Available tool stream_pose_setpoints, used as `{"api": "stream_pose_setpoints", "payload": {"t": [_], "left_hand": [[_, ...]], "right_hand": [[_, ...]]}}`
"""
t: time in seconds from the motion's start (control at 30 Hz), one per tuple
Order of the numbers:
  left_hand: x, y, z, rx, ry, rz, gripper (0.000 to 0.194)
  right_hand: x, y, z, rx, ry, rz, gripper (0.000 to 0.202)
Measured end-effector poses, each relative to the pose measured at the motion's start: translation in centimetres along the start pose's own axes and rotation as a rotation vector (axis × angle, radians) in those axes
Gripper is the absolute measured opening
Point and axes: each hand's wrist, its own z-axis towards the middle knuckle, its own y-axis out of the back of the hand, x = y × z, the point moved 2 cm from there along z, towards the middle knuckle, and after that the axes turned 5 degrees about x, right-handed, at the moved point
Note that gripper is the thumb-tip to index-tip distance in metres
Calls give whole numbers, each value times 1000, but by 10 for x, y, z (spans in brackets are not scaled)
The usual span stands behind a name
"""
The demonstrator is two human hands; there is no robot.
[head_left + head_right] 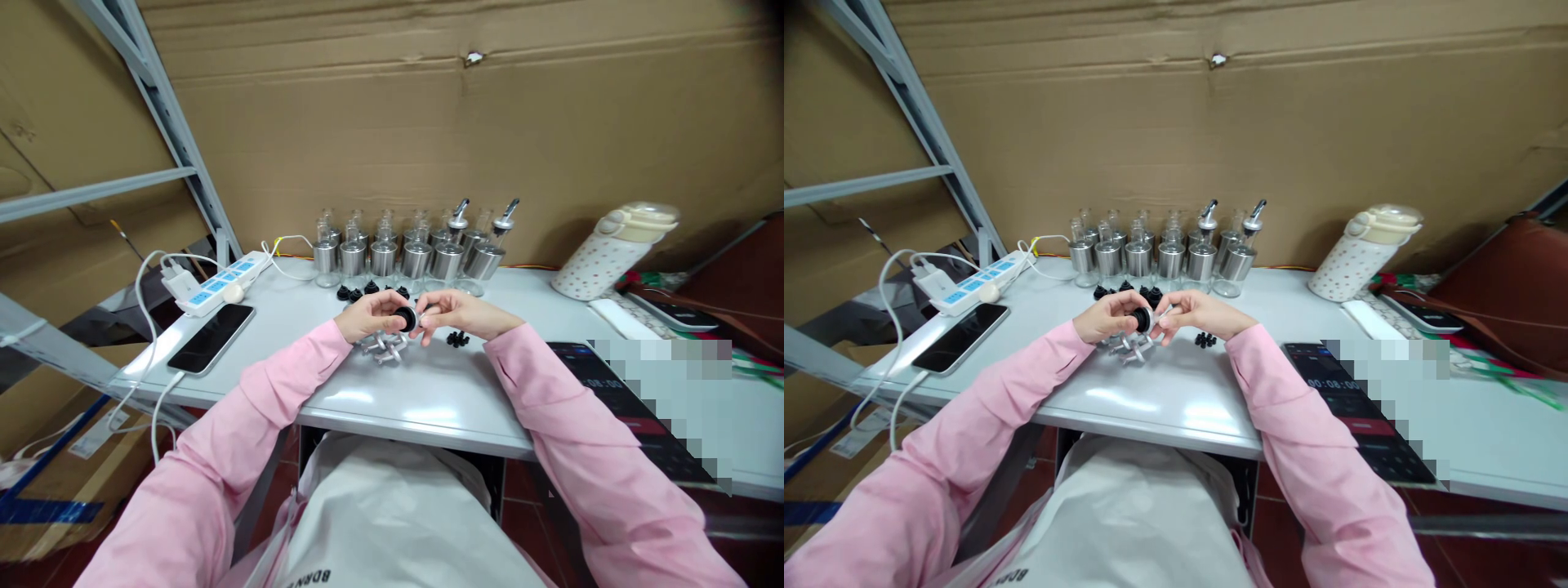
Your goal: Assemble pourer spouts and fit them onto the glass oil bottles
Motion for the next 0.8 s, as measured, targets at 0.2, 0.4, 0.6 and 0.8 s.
{"api": "stream_pose_setpoints", "payload": {"t": [0.2, 0.4, 0.6, 0.8], "left_hand": [[-1, 1, -1, 3, 6, 40, 58], [-2, -1, -2, -8, 8, 19, 55], [-3, -2, -3, -15, -29, 5, 52], [2, 2, 2, -83, -57, 9, 54]], "right_hand": [[0, 0, 0, 13, 13, -7, 24], [-1, 0, 0, 15, 21, -6, 23], [-1, 0, 1, 22, 34, 0, 24], [0, -5, 5, -11, 38, -8, 29]]}}
